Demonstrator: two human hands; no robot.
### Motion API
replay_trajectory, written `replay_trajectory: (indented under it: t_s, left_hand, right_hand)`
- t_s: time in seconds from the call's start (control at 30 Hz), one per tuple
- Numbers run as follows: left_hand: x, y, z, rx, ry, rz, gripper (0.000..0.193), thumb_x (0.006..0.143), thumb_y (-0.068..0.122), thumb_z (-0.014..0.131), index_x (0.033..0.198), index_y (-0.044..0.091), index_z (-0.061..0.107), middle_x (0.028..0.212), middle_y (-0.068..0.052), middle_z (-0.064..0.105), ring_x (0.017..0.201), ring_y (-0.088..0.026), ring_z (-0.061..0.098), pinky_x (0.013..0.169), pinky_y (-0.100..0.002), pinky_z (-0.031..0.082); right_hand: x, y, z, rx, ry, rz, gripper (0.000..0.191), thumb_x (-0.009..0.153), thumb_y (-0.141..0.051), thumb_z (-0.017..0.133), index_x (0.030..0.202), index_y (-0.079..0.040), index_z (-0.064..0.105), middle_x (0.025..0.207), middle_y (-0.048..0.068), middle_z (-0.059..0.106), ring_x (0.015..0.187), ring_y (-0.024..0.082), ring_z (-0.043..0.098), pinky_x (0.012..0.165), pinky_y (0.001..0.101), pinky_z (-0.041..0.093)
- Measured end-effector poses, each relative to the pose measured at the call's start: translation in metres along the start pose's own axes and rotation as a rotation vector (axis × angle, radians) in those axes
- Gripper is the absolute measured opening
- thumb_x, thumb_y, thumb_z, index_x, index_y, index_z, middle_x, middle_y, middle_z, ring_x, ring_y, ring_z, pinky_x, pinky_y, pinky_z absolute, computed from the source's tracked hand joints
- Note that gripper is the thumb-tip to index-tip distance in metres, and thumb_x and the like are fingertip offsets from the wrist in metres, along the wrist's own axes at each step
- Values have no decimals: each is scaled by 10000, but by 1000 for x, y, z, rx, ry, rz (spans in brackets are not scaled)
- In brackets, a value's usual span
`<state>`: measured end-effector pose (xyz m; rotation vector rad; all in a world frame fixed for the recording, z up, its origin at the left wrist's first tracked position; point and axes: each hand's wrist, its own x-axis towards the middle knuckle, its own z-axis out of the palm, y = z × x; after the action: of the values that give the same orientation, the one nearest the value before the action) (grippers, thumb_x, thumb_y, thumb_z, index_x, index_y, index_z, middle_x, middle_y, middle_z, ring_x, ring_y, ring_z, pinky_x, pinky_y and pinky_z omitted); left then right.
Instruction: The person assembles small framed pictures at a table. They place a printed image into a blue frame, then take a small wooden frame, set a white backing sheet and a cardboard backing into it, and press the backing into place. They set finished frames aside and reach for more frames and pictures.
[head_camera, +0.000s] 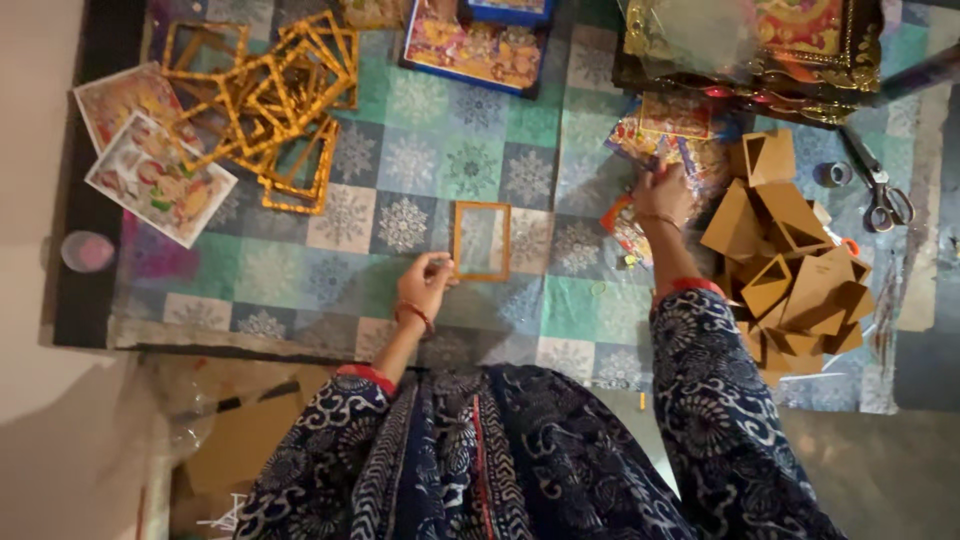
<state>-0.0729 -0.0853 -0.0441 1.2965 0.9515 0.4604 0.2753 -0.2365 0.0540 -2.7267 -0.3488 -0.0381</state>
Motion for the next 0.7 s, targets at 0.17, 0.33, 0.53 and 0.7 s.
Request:
replay_trajectory:
  t_s: [0.17, 0.33, 0.53, 0.7]
  left_hand:
    - [-1, -8, 1, -29, -16, 30, 227, 964, 227, 721, 1122, 63, 715, 821, -60, 752, 719, -112, 741, 646, -254, 594]
    - [10, 0, 5, 372, 99, 197, 303, 889, 278, 795, 1115, 87, 732, 831, -67, 739, 741, -149, 702, 689, -313, 554]
    - [20, 7, 22, 89, -149, 249, 417, 934, 289, 775, 1267, 88, 626, 988, -43, 730, 861, -138, 706, 755, -299, 577]
    - [22, -9, 26, 147, -121, 162, 370, 886, 181, 804, 1216, 74, 675, 902, -54, 754, 787, -143, 733, 699, -298, 596]
  right_hand:
    - [-22, 20, -11, 230, 245, -128, 190, 976, -253, 692, 1072, -89, 701, 960, 182, 721, 886, 411, 683, 798, 511, 529]
    - [-68, 21, 9, 312, 255, -355, 168, 952, -108, 730, 1084, -8, 704, 943, 185, 692, 835, 351, 630, 758, 441, 504]
    - [-163, -23, 74, 974, -679, 14, 333, 914, -162, 785, 1137, 15, 614, 955, 64, 739, 817, 114, 694, 665, 277, 562]
    - [-185, -42, 83, 878, -603, 21, 481, 887, -153, 782, 1304, -45, 566, 945, 104, 760, 785, 162, 708, 620, 288, 555]
